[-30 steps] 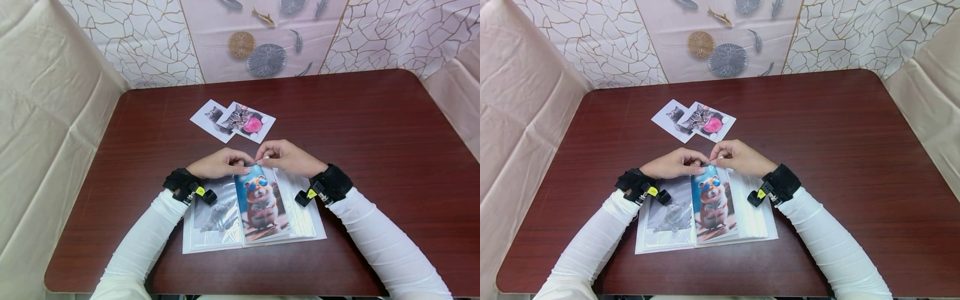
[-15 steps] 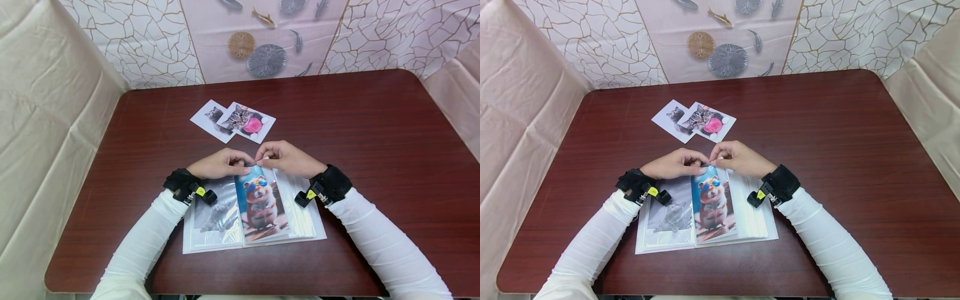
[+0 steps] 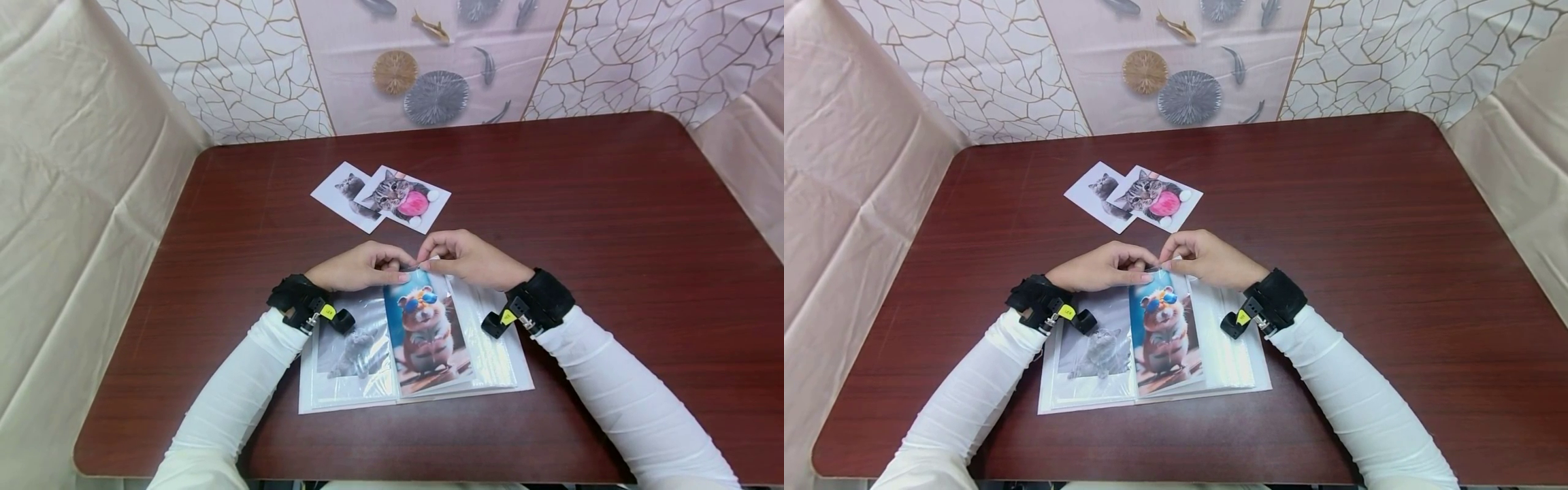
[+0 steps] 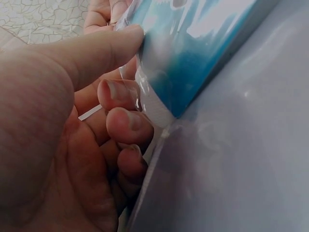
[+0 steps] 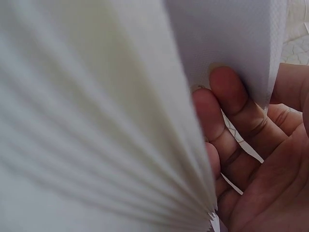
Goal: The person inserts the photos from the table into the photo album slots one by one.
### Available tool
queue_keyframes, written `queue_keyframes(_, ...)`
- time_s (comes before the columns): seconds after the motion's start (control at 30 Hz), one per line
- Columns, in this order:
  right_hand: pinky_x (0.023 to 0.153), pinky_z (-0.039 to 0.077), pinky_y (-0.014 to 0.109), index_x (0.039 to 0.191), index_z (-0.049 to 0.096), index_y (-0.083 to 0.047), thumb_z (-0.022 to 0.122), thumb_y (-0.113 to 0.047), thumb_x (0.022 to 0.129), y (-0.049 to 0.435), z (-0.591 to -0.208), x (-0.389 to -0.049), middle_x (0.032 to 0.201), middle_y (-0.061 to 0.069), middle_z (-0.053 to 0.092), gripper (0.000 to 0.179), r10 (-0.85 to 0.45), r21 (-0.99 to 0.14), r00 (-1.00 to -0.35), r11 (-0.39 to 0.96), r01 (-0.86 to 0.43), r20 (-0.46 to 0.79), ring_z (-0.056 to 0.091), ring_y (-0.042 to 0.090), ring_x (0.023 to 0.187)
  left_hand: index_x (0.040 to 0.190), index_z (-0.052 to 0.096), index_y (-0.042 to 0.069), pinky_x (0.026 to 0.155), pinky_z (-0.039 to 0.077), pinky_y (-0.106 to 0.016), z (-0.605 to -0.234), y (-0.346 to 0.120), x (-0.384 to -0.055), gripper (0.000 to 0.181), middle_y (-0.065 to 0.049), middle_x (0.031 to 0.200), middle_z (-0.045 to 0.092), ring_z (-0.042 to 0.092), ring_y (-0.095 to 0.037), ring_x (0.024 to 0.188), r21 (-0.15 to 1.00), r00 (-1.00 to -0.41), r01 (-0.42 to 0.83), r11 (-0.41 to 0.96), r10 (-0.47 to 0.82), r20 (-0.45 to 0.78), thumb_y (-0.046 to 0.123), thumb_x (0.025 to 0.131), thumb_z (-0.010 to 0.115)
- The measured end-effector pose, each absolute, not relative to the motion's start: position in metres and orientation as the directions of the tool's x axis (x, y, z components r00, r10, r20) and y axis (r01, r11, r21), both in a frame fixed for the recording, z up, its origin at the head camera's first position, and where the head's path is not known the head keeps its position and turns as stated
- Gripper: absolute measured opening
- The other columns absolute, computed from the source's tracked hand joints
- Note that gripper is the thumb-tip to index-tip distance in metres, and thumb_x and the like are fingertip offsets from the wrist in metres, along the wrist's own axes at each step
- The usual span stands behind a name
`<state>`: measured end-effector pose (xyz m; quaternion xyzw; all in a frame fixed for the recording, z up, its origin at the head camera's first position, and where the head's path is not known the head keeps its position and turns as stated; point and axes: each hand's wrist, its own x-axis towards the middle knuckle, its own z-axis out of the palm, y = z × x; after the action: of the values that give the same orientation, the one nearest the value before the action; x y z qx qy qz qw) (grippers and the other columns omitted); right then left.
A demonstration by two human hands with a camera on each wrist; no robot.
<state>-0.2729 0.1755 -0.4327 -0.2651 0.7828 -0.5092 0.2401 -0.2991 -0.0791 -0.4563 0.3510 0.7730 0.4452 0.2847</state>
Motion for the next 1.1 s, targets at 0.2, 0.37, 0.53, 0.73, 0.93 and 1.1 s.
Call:
queue_keyframes(0.2,0.082,0.046,0.024,0.112,0.064,-0.003,0.059,-0.008,0.102,0.1756,-0.4342,-0.2737,0.095,0.009,0.073,0.012,-0.661,-0.923,-0.743,0.344,-0.174,-0.106,0.064,0.015,0.090,0.125,0.070,0.011,0.069,0.038,-0.025,-0.4565,-0.0789,-0.2988,0.027,0.001,0.076,0.045,0.047,-0.017,0.075,0.887,-0.594,0.290,0.360,0.794,-0.128,0.017,0.099,0.066)
queue_keyframes(0.37,0.080,0.044,0.025,0.112,0.064,-0.004,0.059,-0.009,0.102,0.1751,-0.4347,-0.2739,0.093,0.008,0.073,0.012,-0.659,-0.922,-0.745,0.345,-0.175,-0.105,0.062,0.015,0.088,0.124,0.070,0.010,0.069,0.038,-0.025,-0.4572,-0.0794,-0.2984,0.026,0.001,0.076,0.045,0.048,-0.017,0.076,0.890,-0.596,0.285,0.355,0.793,-0.126,0.016,0.099,0.066)
queue_keyframes(0.53,0.079,0.043,0.026,0.112,0.065,-0.004,0.060,-0.010,0.102,0.1745,-0.4350,-0.2740,0.092,0.008,0.072,0.012,-0.655,-0.920,-0.748,0.351,-0.177,-0.106,0.061,0.015,0.086,0.124,0.070,0.010,0.069,0.038,-0.025,-0.4579,-0.0792,-0.2983,0.026,0.001,0.076,0.045,0.048,-0.017,0.075,0.890,-0.599,0.281,0.358,0.791,-0.128,0.016,0.099,0.066)
queue_keyframes(0.73,0.079,0.043,0.026,0.112,0.064,-0.004,0.060,-0.010,0.102,0.1746,-0.4348,-0.2737,0.092,0.008,0.072,0.013,-0.657,-0.921,-0.747,0.349,-0.175,-0.107,0.061,0.016,0.087,0.124,0.070,0.010,0.069,0.038,-0.025,-0.4572,-0.0786,-0.2985,0.026,0.001,0.076,0.045,0.047,-0.017,0.074,0.887,-0.595,0.295,0.356,0.795,-0.121,0.016,0.099,0.066)
queue_keyframes(0.93,0.081,0.043,0.025,0.112,0.064,-0.004,0.059,-0.010,0.102,0.1746,-0.4349,-0.2730,0.092,0.007,0.072,0.012,-0.650,-0.916,-0.752,0.361,-0.174,-0.113,0.061,0.015,0.089,0.124,0.069,0.010,0.070,0.038,-0.025,-0.4570,-0.0786,-0.2986,0.026,0.001,0.077,0.045,0.048,-0.017,0.076,0.884,-0.594,0.297,0.361,0.795,-0.125,0.016,0.099,0.066)
queue_keyframes(1.1,0.081,0.044,0.025,0.112,0.064,-0.004,0.059,-0.010,0.103,0.1745,-0.4353,-0.2727,0.093,0.008,0.072,0.013,-0.649,-0.916,-0.751,0.364,-0.170,-0.118,0.062,0.016,0.090,0.124,0.069,0.010,0.070,0.038,-0.026,-0.4577,-0.0786,-0.2987,0.026,0.001,0.077,0.045,0.048,-0.017,0.077,0.883,-0.592,0.303,0.359,0.797,-0.120,0.015,0.099,0.066)
